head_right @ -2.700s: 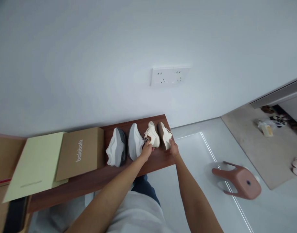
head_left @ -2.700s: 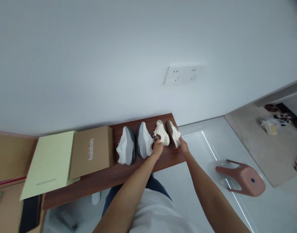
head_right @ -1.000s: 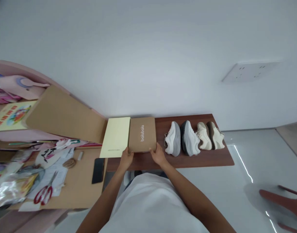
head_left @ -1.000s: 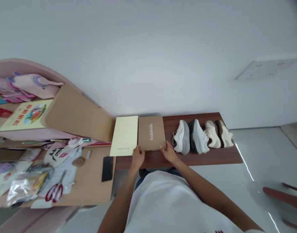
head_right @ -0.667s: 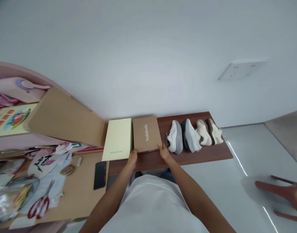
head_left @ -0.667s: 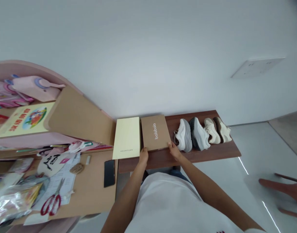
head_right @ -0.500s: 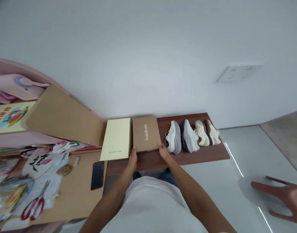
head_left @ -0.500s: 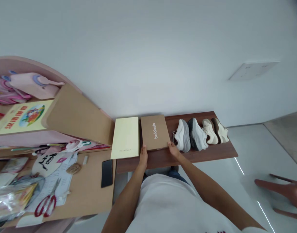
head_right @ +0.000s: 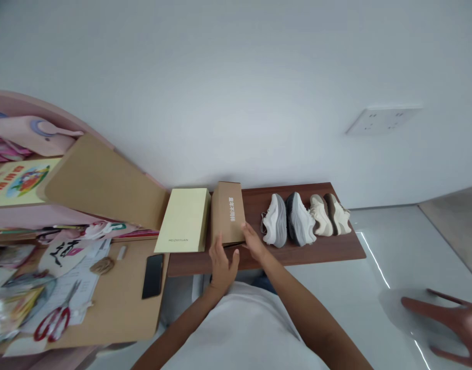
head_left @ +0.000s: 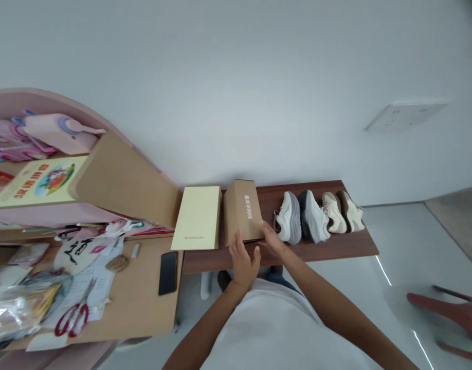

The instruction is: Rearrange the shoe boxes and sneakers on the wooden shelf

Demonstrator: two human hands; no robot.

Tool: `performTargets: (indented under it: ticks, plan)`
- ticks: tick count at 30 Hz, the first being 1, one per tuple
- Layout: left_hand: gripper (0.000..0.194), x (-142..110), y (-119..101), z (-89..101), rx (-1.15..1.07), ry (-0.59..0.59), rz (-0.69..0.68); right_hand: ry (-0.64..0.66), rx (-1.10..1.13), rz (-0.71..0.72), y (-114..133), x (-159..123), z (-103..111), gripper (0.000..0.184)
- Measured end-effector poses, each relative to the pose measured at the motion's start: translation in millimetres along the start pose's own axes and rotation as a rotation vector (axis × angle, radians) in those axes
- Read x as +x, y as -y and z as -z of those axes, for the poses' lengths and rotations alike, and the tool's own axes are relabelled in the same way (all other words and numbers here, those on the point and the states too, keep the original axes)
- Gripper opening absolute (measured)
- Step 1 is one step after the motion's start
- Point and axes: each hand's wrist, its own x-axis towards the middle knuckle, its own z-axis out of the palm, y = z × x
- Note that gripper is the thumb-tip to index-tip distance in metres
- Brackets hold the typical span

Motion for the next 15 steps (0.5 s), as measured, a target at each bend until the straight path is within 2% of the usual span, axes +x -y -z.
performTargets:
  ticks: [3, 5, 7, 9, 11, 12, 14, 15]
  plan:
    - [0.066, -2.8, 8.0, -7.1, -0.084, 0.241, -0.068, -0.201, -0.113, 0.083, 5.7, 3.0, 22.4, 0.066]
    - [0.061, -0.4, 17.5, -10.6, -0.114, 0.344, 0.009, -0.325, -0.188, 0.142, 3.2, 6.3, 35.6, 0.069]
    - [0.056, 3.8, 29.8, -9.8, -0.142, 0.388, 0.129, -0.362, -0.244, 0.131, -3.0, 8.9, 43.0, 0.070]
    - [0.052, 8.2, 44.8, -2.1, -0.193, 0.412, 0.206, -0.336, -0.264, 0.086, -11.2, 10.3, 45.0, 0.074]
    - [0.048, 12.0, 63.1, 13.8, -0.247, 0.394, 0.239, -0.314, -0.300, 0.097, -20.0, 9.8, 44.6, 0.074]
    - [0.046, 13.7, 73.9, 24.7, -0.258, 0.345, 0.258, -0.324, -0.341, 0.127, -24.0, 8.3, 44.2, 0.071]
    - [0.042, 17.4, 99.2, 50.8, -0.237, 0.163, 0.319, -0.423, -0.466, 0.223, -31.2, 1.9, 42.3, 0.062]
    - [0.040, 19.6, 113.3, 64.9, -0.203, 0.025, 0.363, -0.503, -0.540, 0.292, -34.3, -3.0, 39.6, 0.058]
